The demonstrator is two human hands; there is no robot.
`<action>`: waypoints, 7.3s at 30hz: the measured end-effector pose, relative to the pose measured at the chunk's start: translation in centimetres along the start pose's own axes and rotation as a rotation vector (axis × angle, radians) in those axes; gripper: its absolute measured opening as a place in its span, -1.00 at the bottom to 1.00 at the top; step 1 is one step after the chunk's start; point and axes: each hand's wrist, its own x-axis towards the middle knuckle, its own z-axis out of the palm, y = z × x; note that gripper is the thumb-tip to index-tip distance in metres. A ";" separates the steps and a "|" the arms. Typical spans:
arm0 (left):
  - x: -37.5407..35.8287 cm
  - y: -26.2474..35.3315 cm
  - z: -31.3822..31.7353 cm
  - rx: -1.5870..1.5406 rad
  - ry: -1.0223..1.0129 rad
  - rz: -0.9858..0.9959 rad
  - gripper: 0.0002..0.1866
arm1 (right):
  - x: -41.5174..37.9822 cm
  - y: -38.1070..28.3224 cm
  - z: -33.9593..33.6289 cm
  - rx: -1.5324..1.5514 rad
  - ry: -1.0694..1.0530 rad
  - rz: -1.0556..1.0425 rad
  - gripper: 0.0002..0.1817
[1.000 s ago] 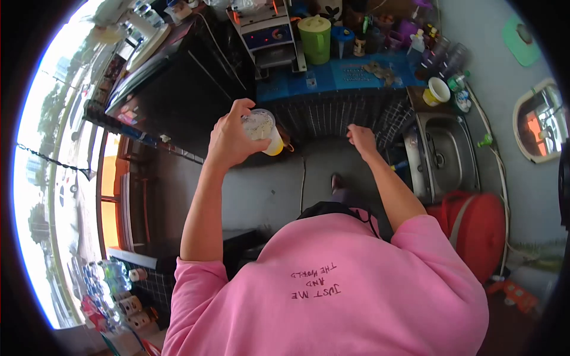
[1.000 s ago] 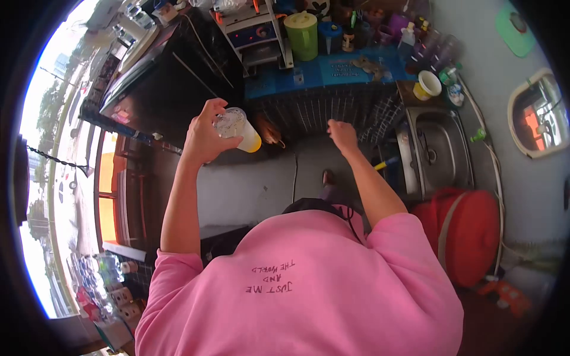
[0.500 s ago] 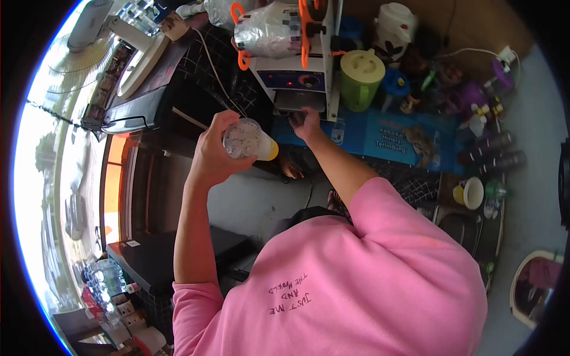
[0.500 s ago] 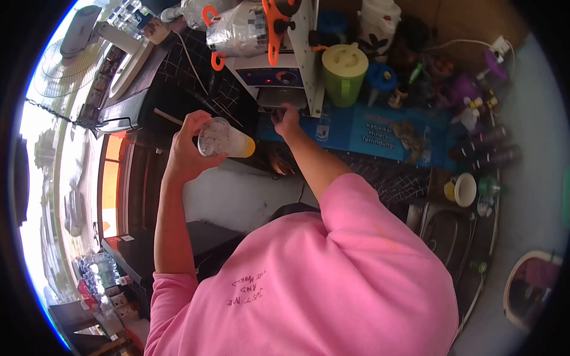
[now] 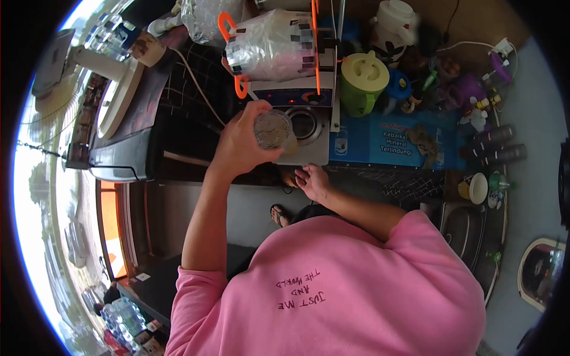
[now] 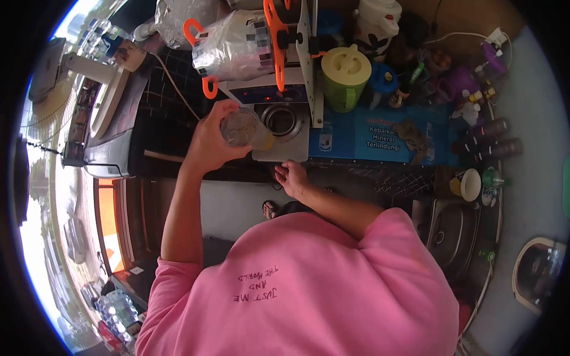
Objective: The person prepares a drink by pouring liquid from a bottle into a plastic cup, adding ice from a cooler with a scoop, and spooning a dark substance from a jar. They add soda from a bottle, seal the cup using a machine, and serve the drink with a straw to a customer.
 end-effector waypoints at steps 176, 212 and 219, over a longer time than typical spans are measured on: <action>1.6 -9.2 18.8 0.348 0.138 -0.177 -0.30 | -1.8 0.7 -5.1 -0.197 -0.185 -0.017 -0.68; -52.0 -17.8 -45.6 0.297 0.498 -0.945 -0.37 | -8.4 57.6 43.5 -0.733 -1.075 1.367 -0.24; -58.6 -31.6 -58.0 0.334 0.658 -1.055 -0.33 | -1.5 73.3 61.6 -1.171 -1.356 0.601 -0.49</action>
